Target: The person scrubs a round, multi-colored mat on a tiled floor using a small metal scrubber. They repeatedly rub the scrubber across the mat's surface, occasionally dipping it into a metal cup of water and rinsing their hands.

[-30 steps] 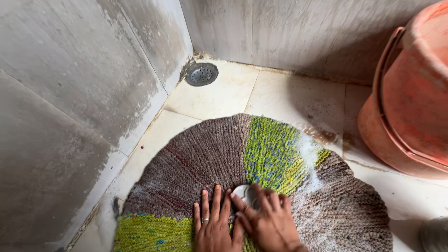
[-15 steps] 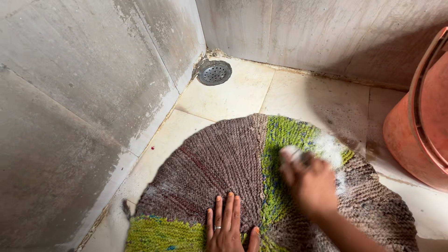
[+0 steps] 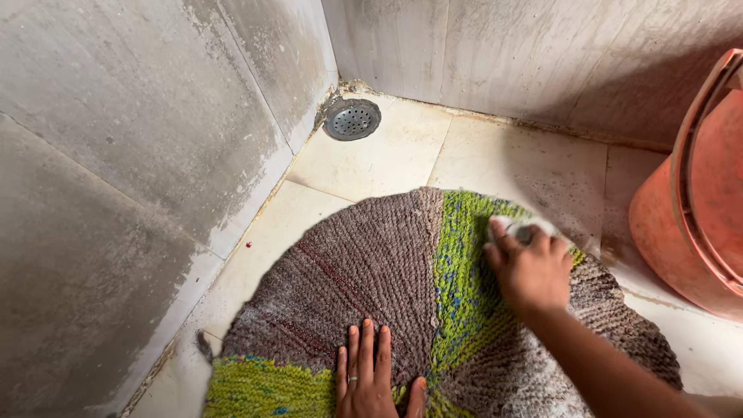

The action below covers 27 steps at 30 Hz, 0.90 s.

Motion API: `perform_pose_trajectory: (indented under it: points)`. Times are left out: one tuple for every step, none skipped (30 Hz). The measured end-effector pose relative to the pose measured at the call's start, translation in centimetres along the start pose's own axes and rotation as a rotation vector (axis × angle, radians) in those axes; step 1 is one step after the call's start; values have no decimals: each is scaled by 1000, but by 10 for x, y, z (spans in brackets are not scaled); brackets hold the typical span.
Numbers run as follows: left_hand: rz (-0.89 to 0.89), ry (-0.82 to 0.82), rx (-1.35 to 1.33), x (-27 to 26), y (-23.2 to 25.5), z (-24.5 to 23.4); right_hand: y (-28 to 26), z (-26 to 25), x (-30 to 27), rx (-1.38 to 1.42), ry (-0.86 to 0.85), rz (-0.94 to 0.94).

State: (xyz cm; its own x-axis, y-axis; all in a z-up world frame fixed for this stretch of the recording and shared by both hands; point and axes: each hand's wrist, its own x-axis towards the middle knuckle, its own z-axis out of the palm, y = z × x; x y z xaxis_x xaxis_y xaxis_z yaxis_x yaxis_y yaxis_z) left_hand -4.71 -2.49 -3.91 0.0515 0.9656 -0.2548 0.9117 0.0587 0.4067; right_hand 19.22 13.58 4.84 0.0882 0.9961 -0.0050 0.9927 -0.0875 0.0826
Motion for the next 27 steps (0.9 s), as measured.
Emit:
perform_pose_trajectory:
  points:
    - [59, 133, 6, 0, 0, 3, -17, 5, -18, 272, -66, -38]
    - [116, 268, 12, -1, 0, 7, -38, 13, -49, 544, -131, -82]
    - [171, 398, 20, -3, -2, 10, -62, 20, -96, 523, 79, -331]
    - [143, 419, 2, -4, -3, 12, -76, 21, -127, 490, 286, -582]
    - [118, 440, -17, -4, -3, 11, -75, 21, -128, 460, 300, -655]
    - [93, 461, -36, -6, -2, 9, -72, 21, -128, 428, 315, -728]
    - [89, 411, -41, -12, 0, 4, -66, 21, -131, 397, 319, -800]
    - [84, 362, -47, -16, 3, -3, -55, 20, -123, 321, 238, -708]
    - [88, 322, -58, -14, 9, -11, -40, 16, -101, 237, 170, -613]
    - [47, 264, -55, -16, 15, -20, -31, 13, -88, 153, 105, -517]
    - [10, 207, -52, -18, 20, -29, -28, 12, -84, 145, 125, -467]
    - [-28, 151, -48, -20, 25, -38, -25, 11, -83, 137, 147, -418]
    - [-17, 162, -24, -21, 30, -46, -22, 8, -83, 127, 169, -367]
    - [-6, 173, 0, -23, 34, -52, -28, 8, -92, 172, 139, -280]
    - [7, 187, 25, -23, 37, -58, -41, 9, -101, 218, 112, -194]
    - [-13, 182, 30, -21, 41, -64, -52, 7, -106, 255, 12, -141]
    - [-42, 164, 34, -25, 45, -67, -59, 4, -120, 291, -104, -90]
    - [-70, 144, 39, -29, 49, -70, -61, 0, -135, 297, -169, -99]
    - [-94, 54, 83, -29, 51, -75, -64, -4, -148, 308, -228, -109]
    - [-119, -36, 127, -27, 53, -82, -64, -9, -160, 320, -286, -118]
    - [-140, -117, 172, -21, 57, -93, -62, -14, -165, 295, -331, -138]
    - [-155, -210, 177, -12, 61, -108, -59, -18, -170, 269, -377, -156]
    - [-178, -314, 189, -14, 61, -123, -57, -19, -181, 250, -436, -178]
    - [-113, -390, 269, -20, 61, -139, -55, -18, -187, 319, -517, -124]
    - [-44, -444, 349, -18, 65, -162, -53, -19, -173, 387, -576, -74]
    - [11, -428, 488, -20, 69, -183, -51, -17, -158, 456, -637, -26]
    - [64, -414, 624, -23, 73, -203, -48, -13, -141, 541, -654, 32]
